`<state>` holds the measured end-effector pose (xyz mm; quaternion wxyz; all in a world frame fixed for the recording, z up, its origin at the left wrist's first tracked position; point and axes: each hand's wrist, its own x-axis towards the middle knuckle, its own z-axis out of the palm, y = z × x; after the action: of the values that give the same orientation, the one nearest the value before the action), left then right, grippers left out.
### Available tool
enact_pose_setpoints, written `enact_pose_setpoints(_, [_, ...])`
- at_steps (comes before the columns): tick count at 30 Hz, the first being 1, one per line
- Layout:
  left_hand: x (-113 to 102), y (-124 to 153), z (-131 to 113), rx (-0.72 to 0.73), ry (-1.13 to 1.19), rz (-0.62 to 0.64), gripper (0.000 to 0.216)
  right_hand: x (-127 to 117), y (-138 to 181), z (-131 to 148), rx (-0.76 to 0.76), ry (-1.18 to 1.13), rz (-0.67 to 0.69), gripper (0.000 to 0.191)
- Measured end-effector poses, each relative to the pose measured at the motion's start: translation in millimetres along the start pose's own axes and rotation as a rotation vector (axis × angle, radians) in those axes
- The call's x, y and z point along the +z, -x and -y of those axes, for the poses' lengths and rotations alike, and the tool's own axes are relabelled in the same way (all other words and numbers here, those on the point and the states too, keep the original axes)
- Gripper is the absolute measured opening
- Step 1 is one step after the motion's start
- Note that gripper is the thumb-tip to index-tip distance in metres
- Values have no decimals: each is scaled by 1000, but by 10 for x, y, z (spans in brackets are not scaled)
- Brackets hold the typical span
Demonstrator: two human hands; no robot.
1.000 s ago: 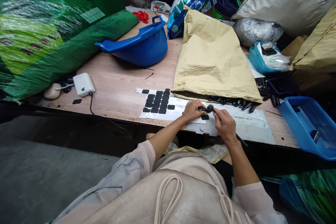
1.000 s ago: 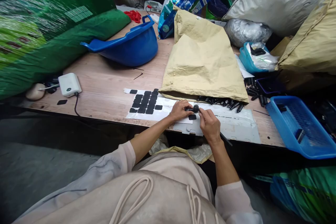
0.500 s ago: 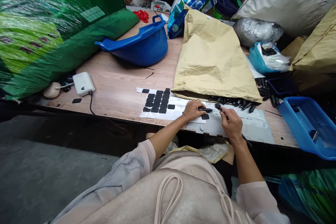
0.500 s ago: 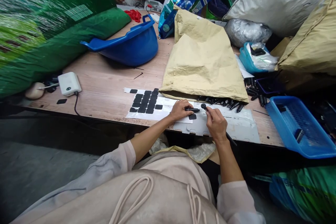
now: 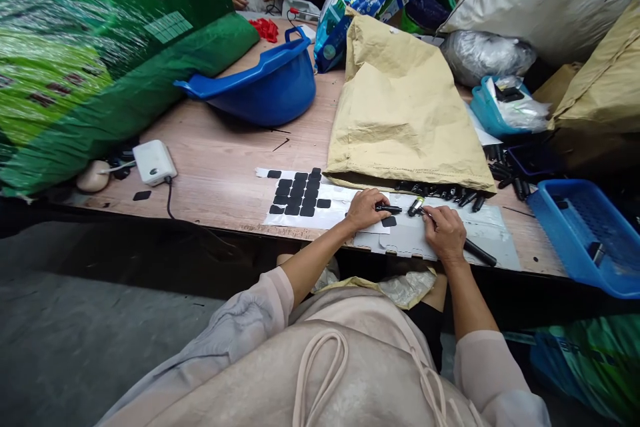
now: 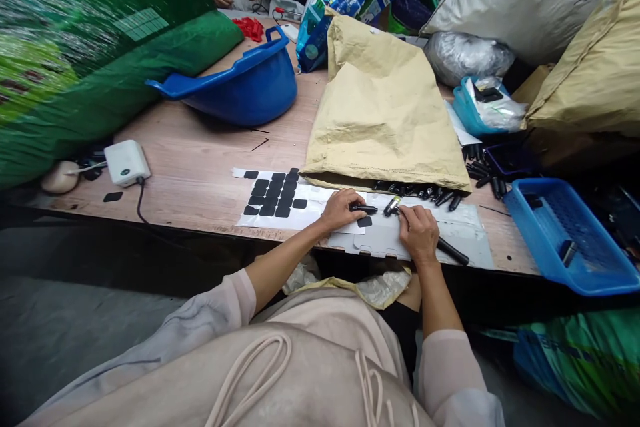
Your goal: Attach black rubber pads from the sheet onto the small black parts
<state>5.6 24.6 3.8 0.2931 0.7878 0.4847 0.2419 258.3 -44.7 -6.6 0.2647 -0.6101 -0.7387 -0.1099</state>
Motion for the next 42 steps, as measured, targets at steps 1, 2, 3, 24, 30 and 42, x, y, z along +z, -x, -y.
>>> enact_pose_setpoints(1, [0, 1, -1, -1, -1, 0, 17, -1, 0, 5, 2, -2, 4, 25])
enact_pose_setpoints(2, [-1, -1, -2, -1, -2, 1, 17, -2, 0, 8, 6, -3, 7, 25])
enact_pose_setpoints(3, [-4, -5, -4, -3, -4, 2, 18, -1, 0, 9, 13, -3, 9, 25])
enact_pose_setpoints(24, [241, 1307, -162, 315, -193, 442, 21, 27, -17, 5, 44, 8, 25, 23])
enact_pose_setpoints(30, [378, 1349, 4, -55, -215, 559, 26, 24, -20, 11, 50, -4, 26, 25])
enact_pose_setpoints(42, [-459, 340, -232, -88, 46, 190, 24, 26, -19, 23, 38, 17, 14, 23])
